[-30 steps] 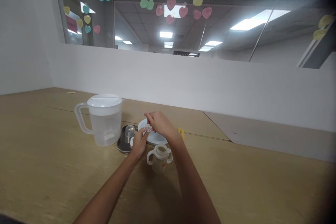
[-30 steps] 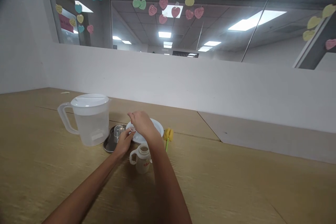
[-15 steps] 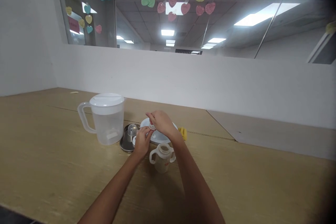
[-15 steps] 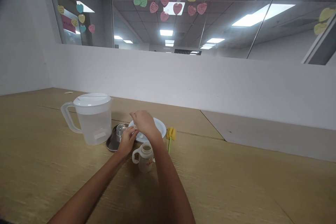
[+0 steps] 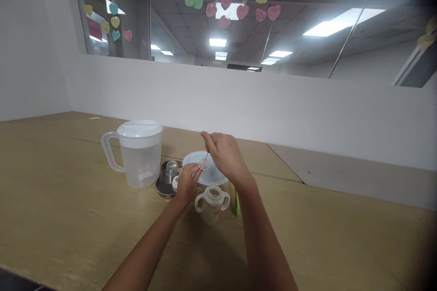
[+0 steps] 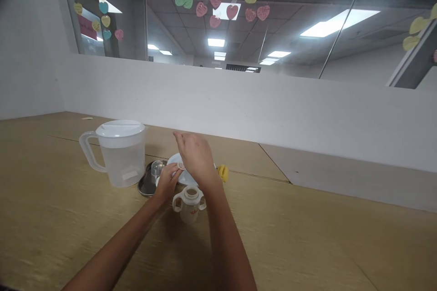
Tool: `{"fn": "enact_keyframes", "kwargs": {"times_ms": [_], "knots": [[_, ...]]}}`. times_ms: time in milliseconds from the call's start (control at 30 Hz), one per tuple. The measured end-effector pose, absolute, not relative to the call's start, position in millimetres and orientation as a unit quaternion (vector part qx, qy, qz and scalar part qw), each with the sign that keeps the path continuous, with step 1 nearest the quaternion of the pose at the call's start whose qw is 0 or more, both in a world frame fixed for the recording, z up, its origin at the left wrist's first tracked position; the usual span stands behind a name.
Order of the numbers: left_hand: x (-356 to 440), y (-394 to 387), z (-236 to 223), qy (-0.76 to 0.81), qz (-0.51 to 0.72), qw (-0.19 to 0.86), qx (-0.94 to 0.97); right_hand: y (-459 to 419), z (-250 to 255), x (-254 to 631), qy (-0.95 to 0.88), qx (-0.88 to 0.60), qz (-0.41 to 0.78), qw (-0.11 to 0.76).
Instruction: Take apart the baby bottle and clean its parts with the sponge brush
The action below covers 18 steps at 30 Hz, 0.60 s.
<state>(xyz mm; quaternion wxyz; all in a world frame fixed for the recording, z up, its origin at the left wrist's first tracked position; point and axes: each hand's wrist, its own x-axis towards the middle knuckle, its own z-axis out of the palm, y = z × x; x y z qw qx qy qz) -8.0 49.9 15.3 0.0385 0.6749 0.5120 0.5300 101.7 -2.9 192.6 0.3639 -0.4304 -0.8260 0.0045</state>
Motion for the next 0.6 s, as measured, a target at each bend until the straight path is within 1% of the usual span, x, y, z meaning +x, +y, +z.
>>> {"fn": "enact_keyframes", "kwargs": {"times_ms": [133,233,333,433,500,533,600], "knots": [[-8.5,46.3,18.5,0.523,0.477,0.043,0.705,-18.2,203.8,113.8,-0.782,-0.428,0.000,0.452],[-9.1,42.5,24.7,0.550,0.471,0.023,0.689,-17.4,208.3,126.0,-0.759,-0.453,-0.005,0.469],[-12.8,38.6,34.1,0.567,0.465,-0.024,0.680,3.0,202.9,135.5,-0.756,-0.508,0.000,0.413],[-17.0,38.6,44.2,0.569,0.424,-0.087,0.699,31.1,190.2,138.8,-0.772,-0.557,0.012,0.306],[-17.6,43.3,50.6,0.562,0.384,-0.110,0.725,45.8,181.6,138.7,-0.780,-0.571,0.027,0.255],[-17.1,47.4,53.6,0.560,0.361,-0.102,0.739,51.1,177.9,138.5,-0.783,-0.576,0.035,0.232],[-14.5,58.8,58.1,0.569,0.317,-0.051,0.757,58.1,171.8,138.7,-0.789,-0.584,0.040,0.184]]}}
